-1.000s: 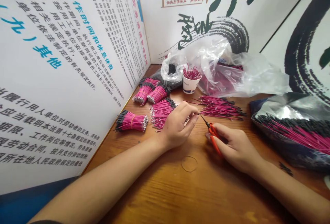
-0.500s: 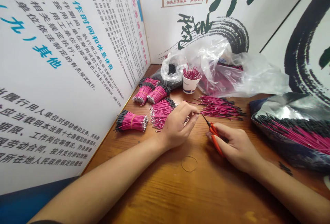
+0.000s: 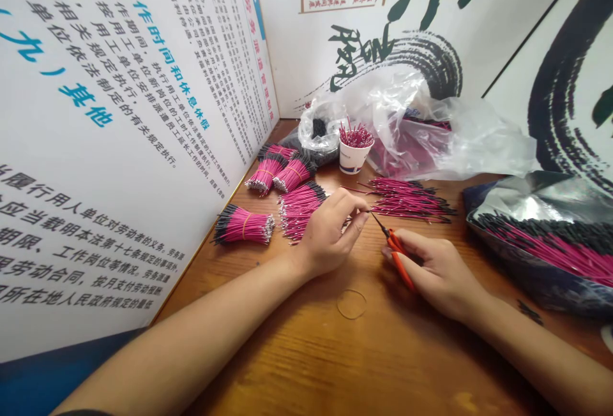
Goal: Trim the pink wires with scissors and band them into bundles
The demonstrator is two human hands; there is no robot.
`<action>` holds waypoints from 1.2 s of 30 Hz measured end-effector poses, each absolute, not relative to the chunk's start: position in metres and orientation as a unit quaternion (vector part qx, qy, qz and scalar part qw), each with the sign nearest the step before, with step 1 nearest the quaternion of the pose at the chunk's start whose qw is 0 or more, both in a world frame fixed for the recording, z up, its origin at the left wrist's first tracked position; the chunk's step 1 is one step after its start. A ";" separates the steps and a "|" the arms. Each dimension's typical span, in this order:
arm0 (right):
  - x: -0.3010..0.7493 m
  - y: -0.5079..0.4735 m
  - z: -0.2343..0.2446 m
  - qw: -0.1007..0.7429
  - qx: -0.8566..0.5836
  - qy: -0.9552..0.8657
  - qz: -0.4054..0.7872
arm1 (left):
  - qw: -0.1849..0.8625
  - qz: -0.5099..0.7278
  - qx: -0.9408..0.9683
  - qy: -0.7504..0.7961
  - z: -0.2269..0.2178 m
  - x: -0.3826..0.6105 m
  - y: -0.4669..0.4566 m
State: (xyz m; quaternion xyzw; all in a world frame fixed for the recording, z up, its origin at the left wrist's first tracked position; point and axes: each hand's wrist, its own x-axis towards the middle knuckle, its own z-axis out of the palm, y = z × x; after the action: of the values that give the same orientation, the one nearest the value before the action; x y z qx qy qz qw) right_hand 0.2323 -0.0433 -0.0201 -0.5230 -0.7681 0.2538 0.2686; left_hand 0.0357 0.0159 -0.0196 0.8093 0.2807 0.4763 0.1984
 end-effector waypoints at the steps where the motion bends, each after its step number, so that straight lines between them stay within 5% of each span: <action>1: 0.232 -0.043 -0.019 0.271 -0.521 -0.769 0.254 | 0.199 0.475 0.809 0.283 -0.019 0.036 0.016; 36: 0.230 -0.044 -0.016 0.284 -0.521 -0.771 0.230 | 0.220 0.467 0.809 0.283 -0.019 0.036 0.016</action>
State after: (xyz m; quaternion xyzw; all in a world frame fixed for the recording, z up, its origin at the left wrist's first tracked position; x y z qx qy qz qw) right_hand 0.2301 -0.0439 -0.0161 -0.5210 -0.7713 0.2302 0.2841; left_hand 0.0357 0.0161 -0.0192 0.8086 0.2826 0.4669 0.2196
